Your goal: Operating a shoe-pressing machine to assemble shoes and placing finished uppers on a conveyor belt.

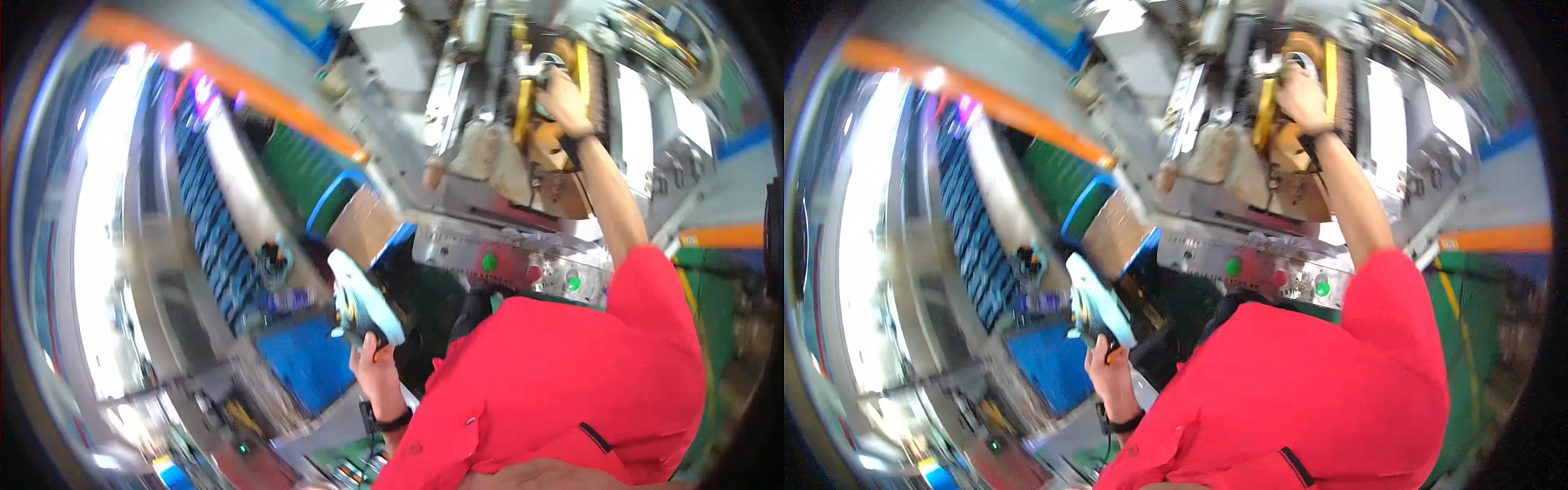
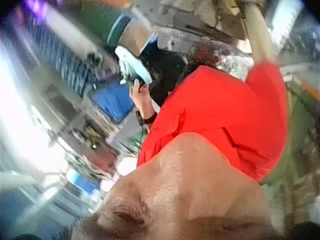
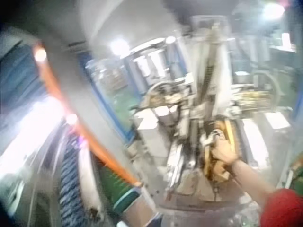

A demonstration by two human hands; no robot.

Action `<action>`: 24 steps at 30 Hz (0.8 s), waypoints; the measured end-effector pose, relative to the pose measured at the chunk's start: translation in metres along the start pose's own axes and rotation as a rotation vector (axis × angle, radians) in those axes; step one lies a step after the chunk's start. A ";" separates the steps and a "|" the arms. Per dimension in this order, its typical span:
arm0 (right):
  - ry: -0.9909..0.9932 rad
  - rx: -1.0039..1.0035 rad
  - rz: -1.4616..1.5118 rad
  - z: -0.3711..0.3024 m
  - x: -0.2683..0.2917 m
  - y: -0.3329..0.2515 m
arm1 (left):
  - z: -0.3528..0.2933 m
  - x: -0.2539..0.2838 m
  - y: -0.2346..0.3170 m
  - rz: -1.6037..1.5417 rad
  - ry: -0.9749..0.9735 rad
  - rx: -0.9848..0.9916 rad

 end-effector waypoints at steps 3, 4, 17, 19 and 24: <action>0.017 0.402 0.307 -0.151 -0.004 -0.079 | -0.047 -0.002 -0.016 0.945 0.079 -0.041; 0.044 0.476 0.266 -0.192 -0.013 -0.088 | -0.050 -0.003 -0.033 0.442 0.109 0.035; -0.357 0.931 0.135 -0.251 -0.229 -0.053 | -0.169 0.080 -0.122 -0.755 0.625 0.056; -0.382 0.780 0.024 -0.247 -0.218 -0.069 | -0.182 0.126 -0.156 -0.737 0.799 0.085; -0.386 1.120 0.429 -0.249 -0.157 -0.250 | -0.215 0.258 -0.228 -0.764 1.108 0.007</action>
Point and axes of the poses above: each hand's wrist, its own z-axis towards the middle knuckle, its own x-axis out of the back of the hand, y = z × x, the point moved 1 cm from there along z, towards the middle knuckle, and after that the axes turned 11 degrees about -y, right-handed, at the moved point
